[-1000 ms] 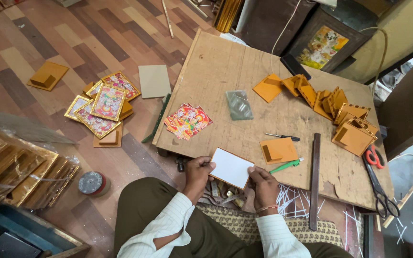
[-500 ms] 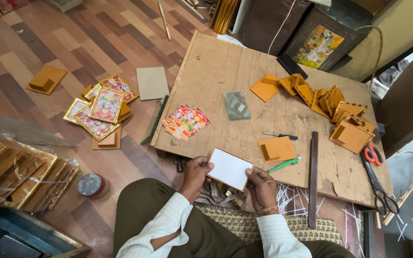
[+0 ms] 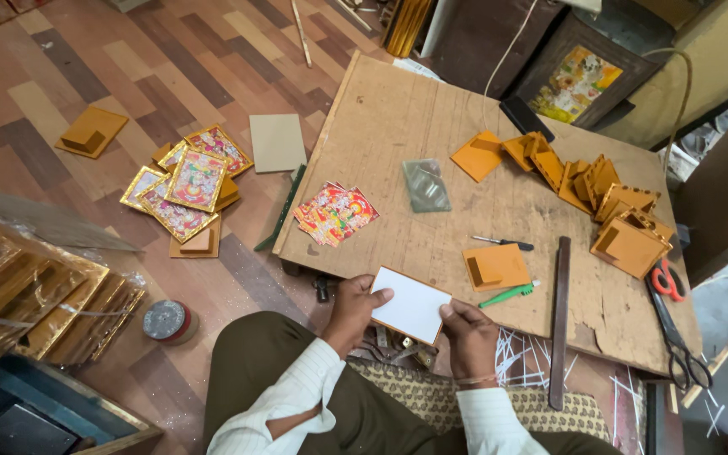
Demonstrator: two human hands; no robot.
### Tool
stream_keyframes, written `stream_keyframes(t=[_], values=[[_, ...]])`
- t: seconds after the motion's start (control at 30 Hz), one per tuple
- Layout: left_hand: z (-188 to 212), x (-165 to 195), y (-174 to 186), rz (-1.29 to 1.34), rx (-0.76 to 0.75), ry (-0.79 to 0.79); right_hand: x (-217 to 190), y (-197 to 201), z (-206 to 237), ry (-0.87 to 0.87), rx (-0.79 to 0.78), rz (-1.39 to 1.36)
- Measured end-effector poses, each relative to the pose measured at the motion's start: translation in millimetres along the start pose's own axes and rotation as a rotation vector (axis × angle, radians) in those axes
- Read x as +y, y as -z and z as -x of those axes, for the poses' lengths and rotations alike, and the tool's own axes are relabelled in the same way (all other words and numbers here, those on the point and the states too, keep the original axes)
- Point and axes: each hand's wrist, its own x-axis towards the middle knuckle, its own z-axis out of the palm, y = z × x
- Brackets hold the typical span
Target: The person sits on the floor at a low workbench assembling small decorative photo frames. They pick up orange cardboard frame blanks, insert a clear glass or plastic sheet, place a colorful printed image inside, and fold or press the frame backing closed, setting finished frames aside.
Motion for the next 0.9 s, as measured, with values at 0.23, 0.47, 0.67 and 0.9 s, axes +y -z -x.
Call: stream_keyframes(t=[0.23,0.47,0.67,0.9], values=[[2,1,2,0.041,-0.043,-0.053,0,-5,3,0.016,0.038,0.089],[-2,6,4,-0.004,-0.146,-0.009,-34,-3,-1,-0.39,-0.033,-0.037],[-1,6,2,-0.018,-0.104,0.086,-24,9,-3,-0.31,-0.138,-0.073],[-1,4,3,-0.038,-0.049,-0.06,-11,-16,11,0.111,0.129,0.431]])
